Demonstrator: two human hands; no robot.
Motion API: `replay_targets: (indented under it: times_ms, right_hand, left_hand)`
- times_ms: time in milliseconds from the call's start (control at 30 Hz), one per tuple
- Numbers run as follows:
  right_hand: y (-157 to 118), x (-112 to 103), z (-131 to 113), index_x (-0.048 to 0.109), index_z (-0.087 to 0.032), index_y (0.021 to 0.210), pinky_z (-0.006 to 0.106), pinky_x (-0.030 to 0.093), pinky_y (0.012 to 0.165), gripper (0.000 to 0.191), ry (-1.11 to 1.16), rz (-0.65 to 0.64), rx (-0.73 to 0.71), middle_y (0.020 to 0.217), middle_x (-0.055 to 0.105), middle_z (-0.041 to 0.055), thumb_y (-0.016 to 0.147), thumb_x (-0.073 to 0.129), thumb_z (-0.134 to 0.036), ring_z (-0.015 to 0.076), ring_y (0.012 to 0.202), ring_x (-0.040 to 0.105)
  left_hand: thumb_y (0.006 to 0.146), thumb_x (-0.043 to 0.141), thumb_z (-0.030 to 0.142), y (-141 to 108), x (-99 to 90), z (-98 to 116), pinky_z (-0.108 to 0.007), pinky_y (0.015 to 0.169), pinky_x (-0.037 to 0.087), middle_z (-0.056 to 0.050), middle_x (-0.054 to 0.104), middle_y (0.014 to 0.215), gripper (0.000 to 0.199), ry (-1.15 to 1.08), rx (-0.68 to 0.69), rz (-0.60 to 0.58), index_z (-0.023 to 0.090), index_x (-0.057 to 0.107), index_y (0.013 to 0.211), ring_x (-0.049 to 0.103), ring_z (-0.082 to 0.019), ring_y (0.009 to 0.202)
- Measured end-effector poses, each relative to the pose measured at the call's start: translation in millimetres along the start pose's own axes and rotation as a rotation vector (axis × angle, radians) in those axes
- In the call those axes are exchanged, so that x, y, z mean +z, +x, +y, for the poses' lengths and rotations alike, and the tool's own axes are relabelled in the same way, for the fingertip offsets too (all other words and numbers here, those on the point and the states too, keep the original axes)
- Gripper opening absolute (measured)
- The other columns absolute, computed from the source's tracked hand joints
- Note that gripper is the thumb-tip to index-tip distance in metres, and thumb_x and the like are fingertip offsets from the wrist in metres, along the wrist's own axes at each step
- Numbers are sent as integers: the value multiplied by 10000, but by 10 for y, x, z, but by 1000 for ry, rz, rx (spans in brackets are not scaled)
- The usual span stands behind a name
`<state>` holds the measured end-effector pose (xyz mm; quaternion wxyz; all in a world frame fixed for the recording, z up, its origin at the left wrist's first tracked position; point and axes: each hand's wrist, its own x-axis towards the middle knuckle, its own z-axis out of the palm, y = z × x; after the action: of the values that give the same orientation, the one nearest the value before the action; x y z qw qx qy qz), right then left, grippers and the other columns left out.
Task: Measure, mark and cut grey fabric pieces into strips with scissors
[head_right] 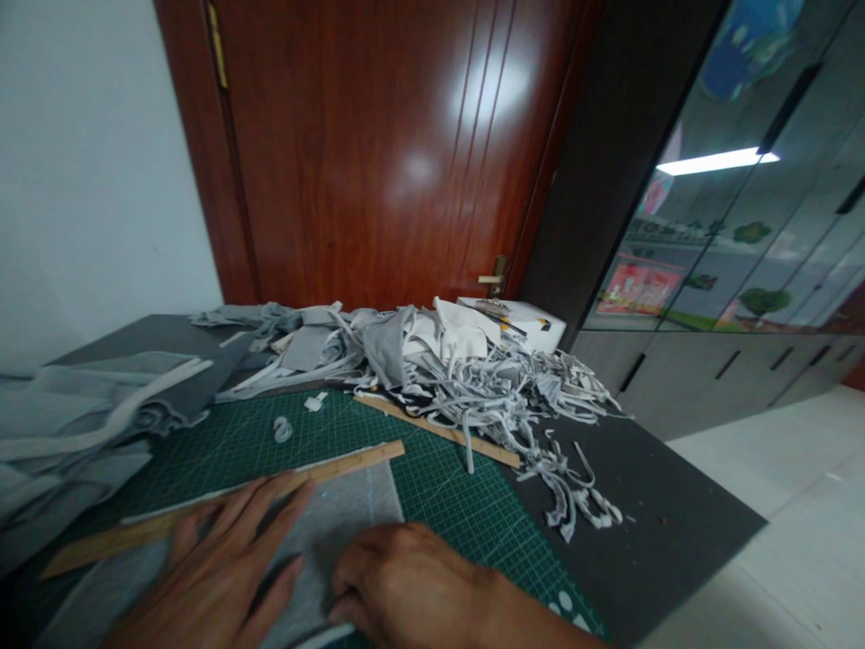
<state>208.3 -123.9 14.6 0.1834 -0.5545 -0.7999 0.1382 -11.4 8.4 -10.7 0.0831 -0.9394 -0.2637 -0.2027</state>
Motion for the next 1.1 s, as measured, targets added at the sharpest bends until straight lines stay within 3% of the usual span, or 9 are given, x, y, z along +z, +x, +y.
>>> replay_targets:
  times_ms: [233, 400, 567, 700, 867, 1100]
  right_hand:
    - [54, -4, 86, 688, -175, 1033, 240, 515, 632, 74, -168, -48, -104, 1033, 726, 62, 1018, 624, -211, 182, 816, 691]
    - [144, -232, 69, 714, -157, 1036, 256, 540, 743, 165, -124, -31, -134, 1007, 747, 77, 987, 583, -68, 198, 888, 706]
    - [439, -368, 198, 761, -168, 973, 288, 544, 817, 123, 13, -24, -133, 924, 783, 57, 970, 677, -78, 209, 872, 731]
    - [598, -207, 278, 740, -184, 976, 284, 529, 810, 50, 97, 32, -131, 912, 781, 52, 991, 696, -166, 216, 862, 732]
    - [512, 94, 260, 685, -189, 965, 279, 505, 755, 129, 188, 137, -93, 909, 756, 66, 1038, 638, -284, 210, 805, 701]
    - [478, 151, 270, 628, -221, 910, 263, 456, 725, 144, 234, 159, -78, 861, 708, 22, 1039, 602, -280, 182, 754, 642]
  left_hand:
    - [1007, 533, 404, -28, 138, -88, -574, 1043, 485, -109, 671, 1507, 483, 69, 58, 94, 273, 675, 1449, 620, -371, 1350]
    - [1013, 537, 375, -49, 27, -26, -588, 1086, 496, -116, 632, 1558, 511, 62, 31, 18, 249, 631, 1500, 597, -362, 1400]
    - [990, 552, 319, -53, -74, 46, -628, 1147, 483, -120, 580, 1610, 526, 25, -23, -75, 244, 630, 1505, 547, -379, 1463]
    - [956, 585, 358, -37, -69, 58, -671, 1163, 471, -135, 531, 1646, 560, 16, -54, -160, 241, 639, 1501, 517, -409, 1491]
    - [960, 593, 403, 10, -72, 27, -688, 1177, 458, -147, 500, 1665, 597, -35, -71, -233, 236, 612, 1534, 505, -423, 1504]
    - [966, 582, 406, -10, -47, 39, -694, 1220, 408, -133, 457, 1694, 626, -67, -99, -260, 248, 569, 1572, 448, -410, 1549]
